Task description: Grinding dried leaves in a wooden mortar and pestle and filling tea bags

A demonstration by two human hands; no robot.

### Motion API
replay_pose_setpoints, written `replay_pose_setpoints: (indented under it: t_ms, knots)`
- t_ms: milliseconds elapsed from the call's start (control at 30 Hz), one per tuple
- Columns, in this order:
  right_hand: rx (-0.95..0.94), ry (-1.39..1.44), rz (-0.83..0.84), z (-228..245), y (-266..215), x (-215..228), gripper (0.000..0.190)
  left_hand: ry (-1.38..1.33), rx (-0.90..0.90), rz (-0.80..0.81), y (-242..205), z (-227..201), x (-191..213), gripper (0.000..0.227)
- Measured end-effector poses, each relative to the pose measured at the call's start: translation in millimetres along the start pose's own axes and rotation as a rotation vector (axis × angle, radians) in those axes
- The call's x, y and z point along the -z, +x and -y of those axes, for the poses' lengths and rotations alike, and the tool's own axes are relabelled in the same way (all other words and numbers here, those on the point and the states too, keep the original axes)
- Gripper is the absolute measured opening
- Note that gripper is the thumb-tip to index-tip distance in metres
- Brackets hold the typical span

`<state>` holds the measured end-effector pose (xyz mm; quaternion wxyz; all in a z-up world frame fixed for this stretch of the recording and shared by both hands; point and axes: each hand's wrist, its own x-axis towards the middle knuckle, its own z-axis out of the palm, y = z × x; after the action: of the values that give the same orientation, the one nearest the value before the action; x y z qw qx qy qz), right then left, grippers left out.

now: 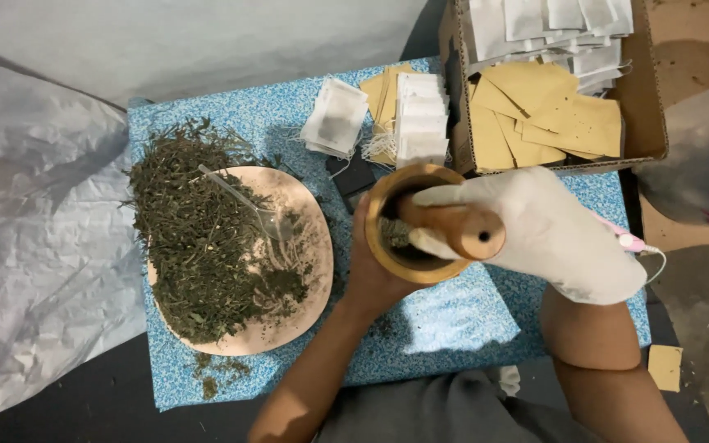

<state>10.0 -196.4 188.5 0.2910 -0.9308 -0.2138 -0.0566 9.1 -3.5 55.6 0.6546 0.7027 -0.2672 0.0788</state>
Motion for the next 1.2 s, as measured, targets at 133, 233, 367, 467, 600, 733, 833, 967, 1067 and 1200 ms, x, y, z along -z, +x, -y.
replay_pose_setpoints:
  t_ms: [133,233,367,467,600,733,833,967,1067,1200]
  knots:
    - [0.091,0.108,0.164,-7.1,4.7,2.4,0.036,-0.021,0.061,0.017,-22.6,28.5,-2.1,0.125]
    - [0.129,0.086,0.132,-17.8,-2.4,3.3,0.031,-0.106,0.051,0.025,-25.9,38.4,-4.3,0.132]
    - [0.026,0.243,-0.019,-9.2,-5.3,16.0,0.046,0.047,0.070,0.018,-8.9,13.1,0.7,0.117]
    - [0.007,0.244,0.072,-7.1,2.9,6.0,0.045,0.142,-0.016,0.012,-19.7,29.1,-2.7,0.131]
    - [0.261,0.154,0.019,-8.8,5.8,-3.3,0.029,0.018,0.012,0.001,-9.0,15.7,-3.1,0.116]
    - [0.118,0.185,-0.071,-12.4,2.4,-10.1,0.039,0.096,-0.016,-0.025,-6.2,11.6,-2.9,0.120]
    - [0.154,0.164,-0.028,0.7,8.1,-3.3,0.037,0.038,0.012,-0.010,-1.3,6.1,-2.0,0.115]
    - [0.009,0.202,-0.112,5.0,-1.3,-1.5,0.044,0.169,-0.013,0.009,-8.5,9.9,-0.8,0.119]
    - [-0.218,0.174,0.053,8.1,5.3,-13.2,0.041,0.180,-0.003,0.018,-1.8,2.2,0.3,0.108]
    - [0.038,0.153,-0.150,5.7,-10.3,-11.2,0.033,0.134,-0.021,-0.005,-11.9,10.2,0.6,0.102]
